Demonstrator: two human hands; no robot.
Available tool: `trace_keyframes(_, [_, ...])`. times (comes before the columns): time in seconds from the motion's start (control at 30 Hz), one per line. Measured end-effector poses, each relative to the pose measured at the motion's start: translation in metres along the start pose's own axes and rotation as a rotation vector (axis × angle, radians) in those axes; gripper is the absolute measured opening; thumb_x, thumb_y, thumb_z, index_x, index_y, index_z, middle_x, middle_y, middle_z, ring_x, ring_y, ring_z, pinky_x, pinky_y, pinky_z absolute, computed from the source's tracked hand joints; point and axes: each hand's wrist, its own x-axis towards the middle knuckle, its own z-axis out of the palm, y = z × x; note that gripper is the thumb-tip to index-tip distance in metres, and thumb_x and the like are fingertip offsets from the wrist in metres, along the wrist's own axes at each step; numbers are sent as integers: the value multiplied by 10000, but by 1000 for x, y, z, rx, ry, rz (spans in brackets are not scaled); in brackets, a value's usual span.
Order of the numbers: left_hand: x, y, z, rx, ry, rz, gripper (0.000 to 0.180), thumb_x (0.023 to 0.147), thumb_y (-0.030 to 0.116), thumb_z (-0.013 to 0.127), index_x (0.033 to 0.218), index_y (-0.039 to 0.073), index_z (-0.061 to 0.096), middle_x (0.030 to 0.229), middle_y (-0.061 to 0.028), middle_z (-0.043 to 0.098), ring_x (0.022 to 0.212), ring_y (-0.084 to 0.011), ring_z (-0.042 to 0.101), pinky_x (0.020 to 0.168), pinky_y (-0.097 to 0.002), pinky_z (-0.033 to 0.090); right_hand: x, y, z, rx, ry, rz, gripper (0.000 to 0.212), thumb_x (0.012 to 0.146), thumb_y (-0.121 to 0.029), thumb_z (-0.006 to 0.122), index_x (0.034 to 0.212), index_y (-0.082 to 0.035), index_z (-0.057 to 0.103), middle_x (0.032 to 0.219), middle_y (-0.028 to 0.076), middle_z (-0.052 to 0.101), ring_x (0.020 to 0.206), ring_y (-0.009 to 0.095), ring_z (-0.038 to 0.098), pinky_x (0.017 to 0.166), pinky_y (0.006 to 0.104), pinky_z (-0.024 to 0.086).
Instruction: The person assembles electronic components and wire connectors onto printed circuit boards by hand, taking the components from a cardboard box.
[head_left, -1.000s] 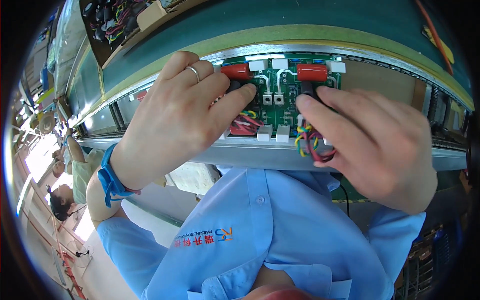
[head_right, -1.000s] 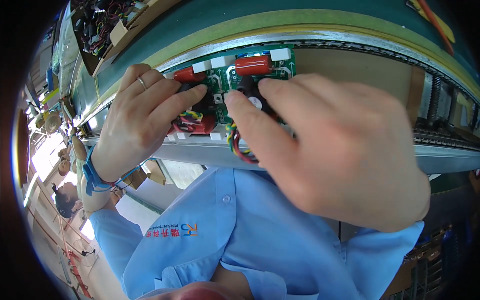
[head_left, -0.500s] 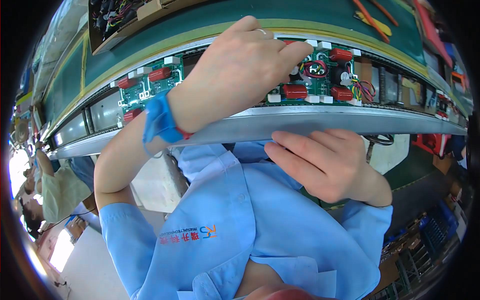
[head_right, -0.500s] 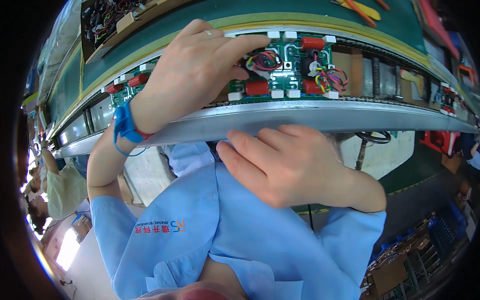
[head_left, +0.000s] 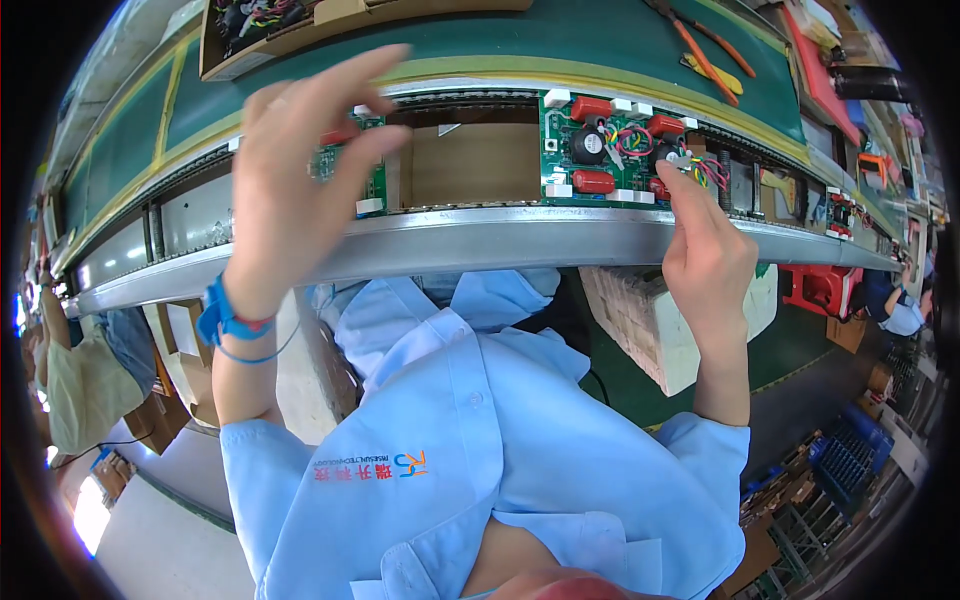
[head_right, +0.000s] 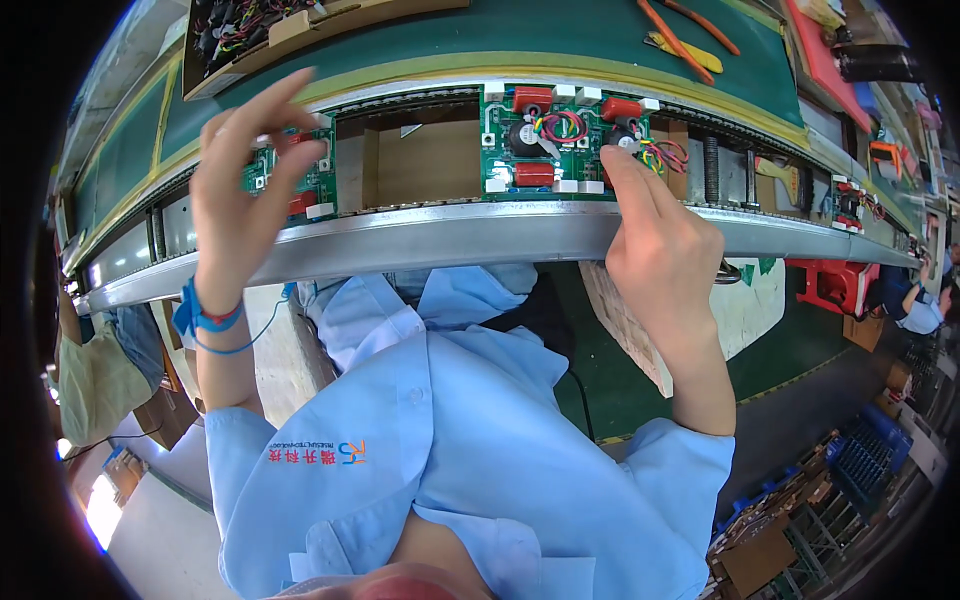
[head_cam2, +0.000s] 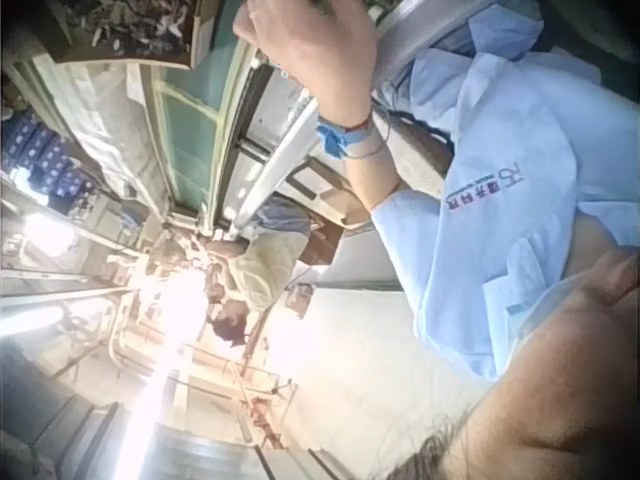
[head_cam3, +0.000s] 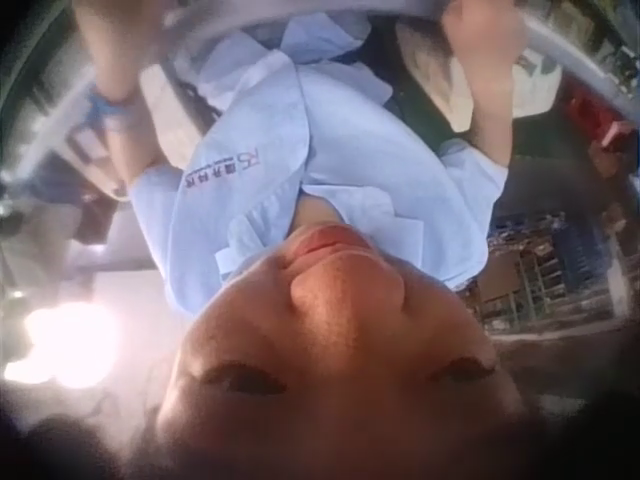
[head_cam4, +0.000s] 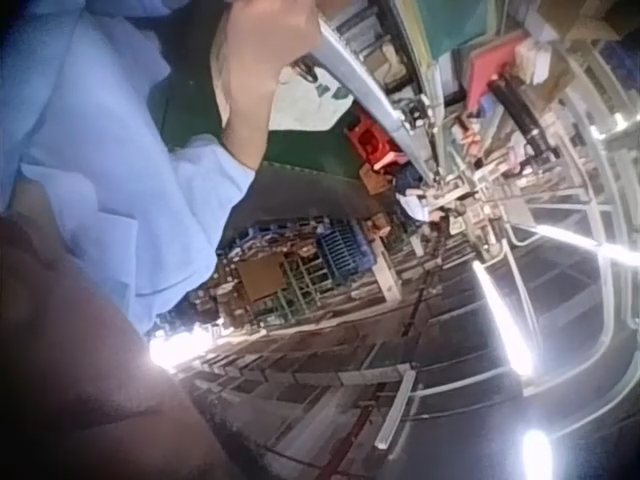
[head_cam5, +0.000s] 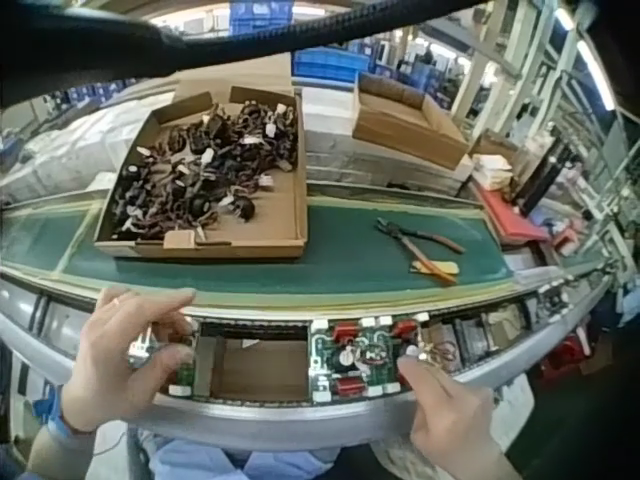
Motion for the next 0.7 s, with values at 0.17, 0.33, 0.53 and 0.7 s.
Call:
trace_keyframes(0.17, [-66,-61,-32,62,229,-334,377,902,132,710,1274,97,659,979,-21,713,875,-170,644,963,-328,403,4,-9,-5,-13,-52,19,482,726,96,603,1175,-64,675,1032,113,731,737,281,714,610,359,559])
trace_keyframes(0.33, [-114,-104,-45,417,215,-499,260,985,245,598,1118,49,704,951,-94,711,918,-262,645,995,-385,387,43,-28,-33,164,57,-131,378,725,82,672,1078,-45,725,899,139,723,701,291,704,588,350,547])
trace_keyframes(0.53, [-107,-80,-38,265,54,-473,356,1003,302,546,857,18,703,892,-145,688,875,-333,623,956,-443,402,151,-50,-2,188,133,-367,146,832,-60,691,969,-107,708,836,35,692,668,250,665,548,351,507])
trace_keyframes(0.7, [-91,-63,-29,277,98,-361,356,961,307,603,755,30,689,765,-136,657,796,-330,617,924,-455,421,253,-42,56,72,115,-448,188,846,-84,658,1016,-137,717,917,35,695,876,262,680,707,388,551])
